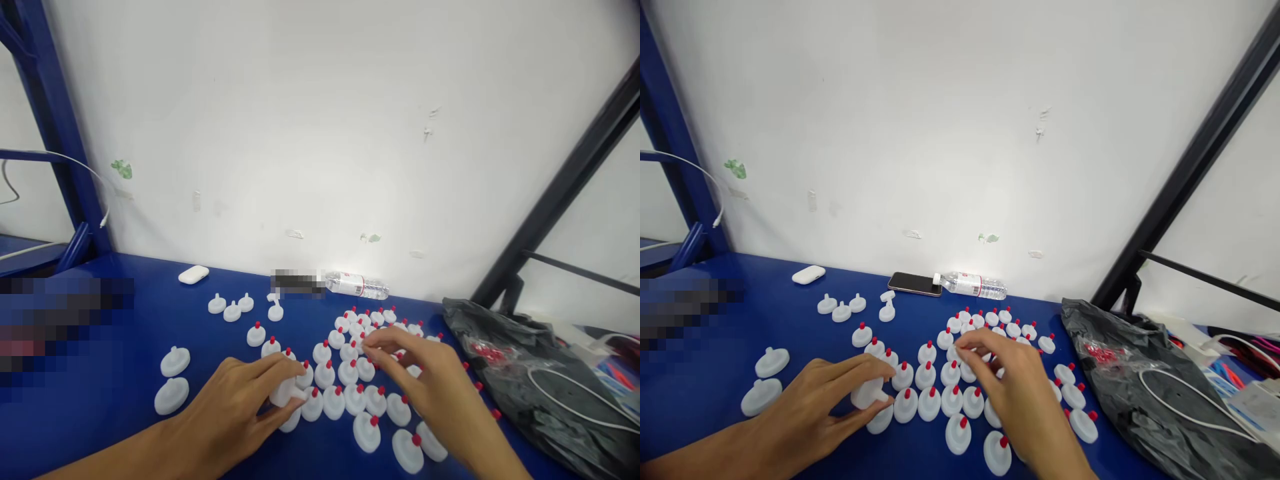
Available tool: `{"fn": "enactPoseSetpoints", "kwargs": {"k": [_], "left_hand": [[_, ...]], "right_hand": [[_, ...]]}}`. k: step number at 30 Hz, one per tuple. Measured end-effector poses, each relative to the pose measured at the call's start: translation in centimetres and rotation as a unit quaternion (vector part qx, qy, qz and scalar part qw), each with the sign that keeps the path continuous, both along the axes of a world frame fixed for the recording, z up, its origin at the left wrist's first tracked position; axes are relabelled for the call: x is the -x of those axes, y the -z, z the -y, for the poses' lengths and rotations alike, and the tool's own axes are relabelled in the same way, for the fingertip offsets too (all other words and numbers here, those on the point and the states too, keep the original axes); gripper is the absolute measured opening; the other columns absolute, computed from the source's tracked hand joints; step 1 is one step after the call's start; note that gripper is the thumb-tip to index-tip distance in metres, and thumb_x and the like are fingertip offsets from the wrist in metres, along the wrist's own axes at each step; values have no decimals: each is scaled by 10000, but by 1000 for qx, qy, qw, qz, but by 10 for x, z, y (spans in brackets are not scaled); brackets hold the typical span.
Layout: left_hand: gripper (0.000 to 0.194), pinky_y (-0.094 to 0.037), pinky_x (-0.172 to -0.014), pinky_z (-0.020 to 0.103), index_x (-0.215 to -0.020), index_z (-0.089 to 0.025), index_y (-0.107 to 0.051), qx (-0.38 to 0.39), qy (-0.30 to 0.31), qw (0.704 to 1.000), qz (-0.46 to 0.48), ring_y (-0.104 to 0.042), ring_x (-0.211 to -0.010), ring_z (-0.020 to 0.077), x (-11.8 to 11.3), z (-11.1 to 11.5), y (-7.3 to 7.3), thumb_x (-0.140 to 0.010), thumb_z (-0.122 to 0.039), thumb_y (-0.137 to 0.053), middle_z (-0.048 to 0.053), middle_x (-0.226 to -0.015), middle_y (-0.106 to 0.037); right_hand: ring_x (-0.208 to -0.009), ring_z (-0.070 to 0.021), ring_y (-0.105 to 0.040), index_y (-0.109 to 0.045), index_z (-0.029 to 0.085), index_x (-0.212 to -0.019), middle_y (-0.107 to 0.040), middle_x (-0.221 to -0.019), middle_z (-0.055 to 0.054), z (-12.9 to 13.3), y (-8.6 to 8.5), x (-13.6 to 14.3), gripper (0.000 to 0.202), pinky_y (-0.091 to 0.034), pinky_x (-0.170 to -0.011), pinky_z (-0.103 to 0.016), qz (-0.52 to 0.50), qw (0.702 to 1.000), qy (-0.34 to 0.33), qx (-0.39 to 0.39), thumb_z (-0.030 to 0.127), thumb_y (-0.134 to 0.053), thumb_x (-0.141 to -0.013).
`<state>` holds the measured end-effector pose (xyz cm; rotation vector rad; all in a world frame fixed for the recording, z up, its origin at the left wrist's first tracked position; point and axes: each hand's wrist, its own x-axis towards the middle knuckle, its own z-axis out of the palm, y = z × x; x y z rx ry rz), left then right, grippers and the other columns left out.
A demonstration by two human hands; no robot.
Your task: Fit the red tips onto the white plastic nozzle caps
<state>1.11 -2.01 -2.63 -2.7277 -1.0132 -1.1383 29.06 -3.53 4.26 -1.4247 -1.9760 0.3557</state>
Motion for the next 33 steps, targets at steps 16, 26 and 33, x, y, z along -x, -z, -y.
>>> {"fn": "enactPoseSetpoints", "kwargs": {"k": [16, 26, 33], "left_hand": [[283, -424, -555, 263, -1329, -287, -577, 11, 23, 1000, -1, -681, -645, 131, 0, -2, 0, -1109, -430, -469, -9, -1001, -736], [577, -577, -1066, 361, -1557, -382, -410, 87, 75, 986, 118, -623, -1325, 257, 4, 17, -15, -1023, -179, -488, 44, -1469, -621], [716, -567, -1089, 385, -1613, -487, -250, 192, 11, 974, 122, -595, -1362, 267, 8, 32, -16, -1005, -396, -618, -5, -1606, -500]], "right_hand": [[-725, -147, -745, -794, 282, -962, -810, -865, 48, 12, 19, 56, 95, -499, -636, -201, -43, 990, -127, -32, 218, -809, -894], [-691, -139, -696, -718, 278, -968, -732, -847, 44, 16, 21, 70, 113, -516, -639, -219, -34, 986, -136, -93, 214, -785, -903], [-1201, -251, -676, -440, 326, -1406, -589, -1427, -88, 17, 23, 72, 615, -615, -844, -353, 33, 980, -110, -162, 252, -763, -889]]}}
